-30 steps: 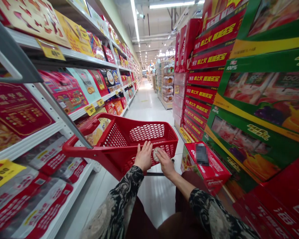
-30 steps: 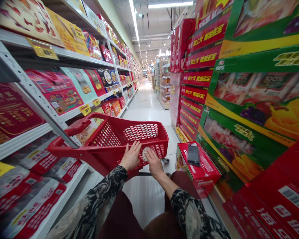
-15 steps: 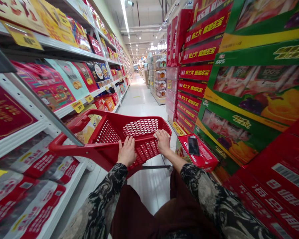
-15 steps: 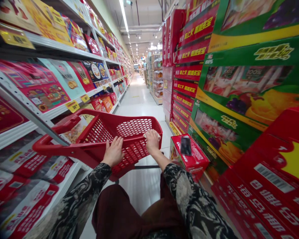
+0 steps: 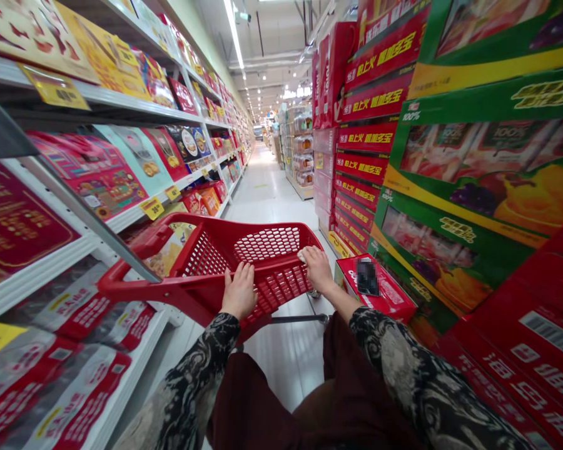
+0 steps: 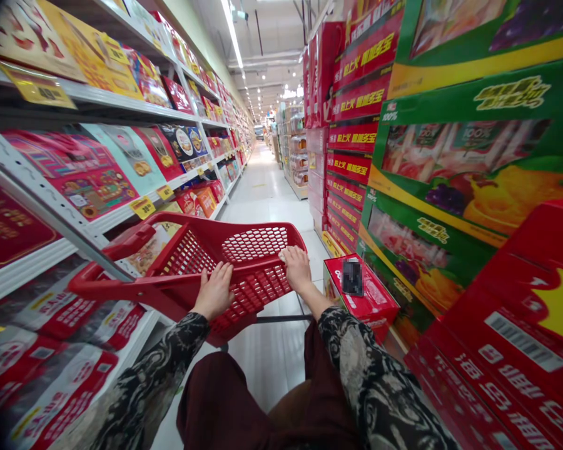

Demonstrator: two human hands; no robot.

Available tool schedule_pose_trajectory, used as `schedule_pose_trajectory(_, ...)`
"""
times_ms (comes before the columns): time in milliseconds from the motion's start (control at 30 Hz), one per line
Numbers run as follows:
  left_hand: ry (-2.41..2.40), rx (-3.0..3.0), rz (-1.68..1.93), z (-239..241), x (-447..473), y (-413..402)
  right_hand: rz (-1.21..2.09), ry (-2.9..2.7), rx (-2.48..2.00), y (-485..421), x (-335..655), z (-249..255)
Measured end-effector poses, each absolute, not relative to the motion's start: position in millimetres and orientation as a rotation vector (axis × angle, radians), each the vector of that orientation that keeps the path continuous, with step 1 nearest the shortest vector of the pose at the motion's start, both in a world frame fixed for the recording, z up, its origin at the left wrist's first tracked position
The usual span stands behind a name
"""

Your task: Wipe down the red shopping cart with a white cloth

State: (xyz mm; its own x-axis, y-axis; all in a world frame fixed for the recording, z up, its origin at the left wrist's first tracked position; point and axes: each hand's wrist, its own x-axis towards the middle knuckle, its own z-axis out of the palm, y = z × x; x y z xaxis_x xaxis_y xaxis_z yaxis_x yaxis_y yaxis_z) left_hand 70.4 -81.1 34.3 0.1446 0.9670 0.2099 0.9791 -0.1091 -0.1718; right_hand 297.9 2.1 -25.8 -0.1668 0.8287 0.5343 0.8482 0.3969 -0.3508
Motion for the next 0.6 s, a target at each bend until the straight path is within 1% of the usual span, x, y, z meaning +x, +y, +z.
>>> schedule_pose_trajectory(67,-1.896,-2.164,-0.074,34,73,-81,0.007,-1.89,-1.541,5,306,-25)
schedule_pose_trajectory(167,-1.903,-2.169,-0.105,34,76,-81,0.039,-1.84,-1.551,3,291,-19)
schedule_pose_trajectory(400,-1.887,-2.195,-0.211,34,86,-79,0.274,-1.935,-1.271,-24,218,-1)
schedule_pose_trajectory(500,-1.83,-2.218,-0.331,35,101,-70,0.407,-1.891,-1.151,-28,217,3)
schedule_pose_trajectory(600,-1.786,-2.298,-0.364,35,122,-57,0.526,-1.83,-1.091,-26,233,5)
